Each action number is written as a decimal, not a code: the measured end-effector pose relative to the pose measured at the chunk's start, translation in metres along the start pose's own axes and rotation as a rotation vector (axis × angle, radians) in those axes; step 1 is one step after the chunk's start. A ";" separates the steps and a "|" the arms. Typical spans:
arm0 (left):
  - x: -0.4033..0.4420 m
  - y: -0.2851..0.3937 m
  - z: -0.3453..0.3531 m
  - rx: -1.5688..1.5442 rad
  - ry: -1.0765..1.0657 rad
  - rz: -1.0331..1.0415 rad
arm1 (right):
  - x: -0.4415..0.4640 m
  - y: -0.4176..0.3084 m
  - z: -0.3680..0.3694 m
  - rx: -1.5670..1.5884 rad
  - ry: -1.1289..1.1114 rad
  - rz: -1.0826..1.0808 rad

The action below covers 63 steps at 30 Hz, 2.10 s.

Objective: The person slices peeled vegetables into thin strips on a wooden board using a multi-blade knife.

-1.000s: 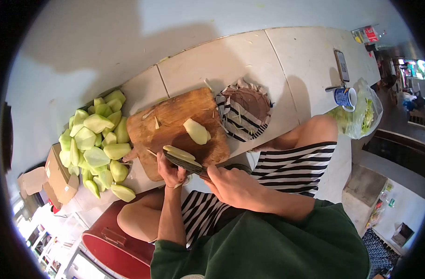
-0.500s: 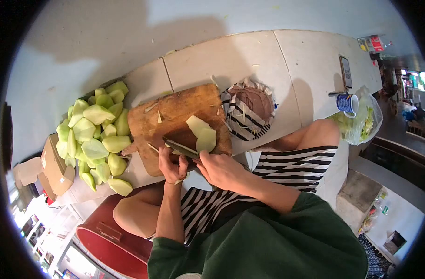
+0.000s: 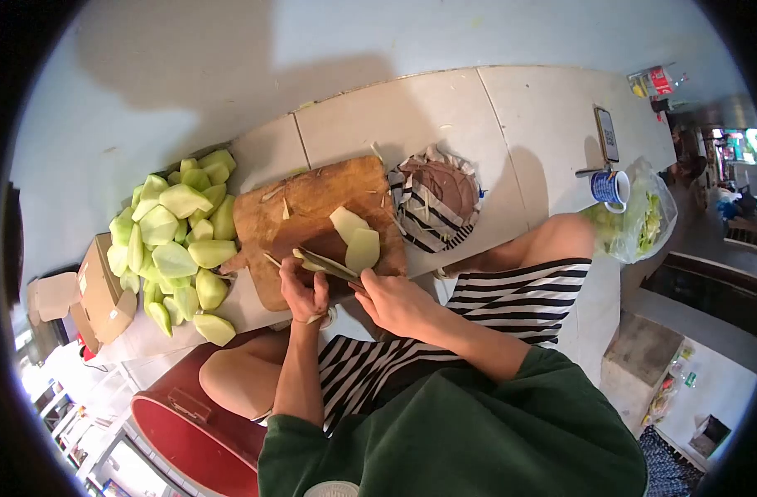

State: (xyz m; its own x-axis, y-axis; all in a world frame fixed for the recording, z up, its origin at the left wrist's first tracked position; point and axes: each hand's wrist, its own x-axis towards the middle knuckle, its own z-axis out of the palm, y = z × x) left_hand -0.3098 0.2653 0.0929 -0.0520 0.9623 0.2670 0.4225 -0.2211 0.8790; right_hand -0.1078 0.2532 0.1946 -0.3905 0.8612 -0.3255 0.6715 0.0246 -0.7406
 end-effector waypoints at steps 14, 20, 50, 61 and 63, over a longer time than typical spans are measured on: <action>-0.001 -0.003 0.000 -0.015 -0.011 0.037 | -0.008 -0.020 -0.005 -0.022 0.074 -0.045; -0.003 -0.002 0.001 -0.071 -0.010 -0.044 | -0.015 -0.026 -0.010 -0.002 0.159 -0.100; -0.004 -0.007 0.005 -0.052 0.024 -0.060 | -0.007 -0.037 -0.009 -0.119 0.066 -0.038; -0.002 -0.002 0.004 -0.017 0.025 -0.032 | 0.020 -0.031 0.006 -0.115 0.087 -0.054; -0.003 -0.003 0.004 0.021 0.003 -0.026 | 0.023 -0.027 0.011 -0.159 0.079 -0.034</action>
State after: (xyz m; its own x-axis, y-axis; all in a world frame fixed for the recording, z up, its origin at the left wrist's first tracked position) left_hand -0.3072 0.2638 0.0879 -0.0663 0.9671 0.2455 0.4397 -0.1926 0.8773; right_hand -0.1417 0.2662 0.2002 -0.3685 0.8954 -0.2501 0.7524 0.1292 -0.6459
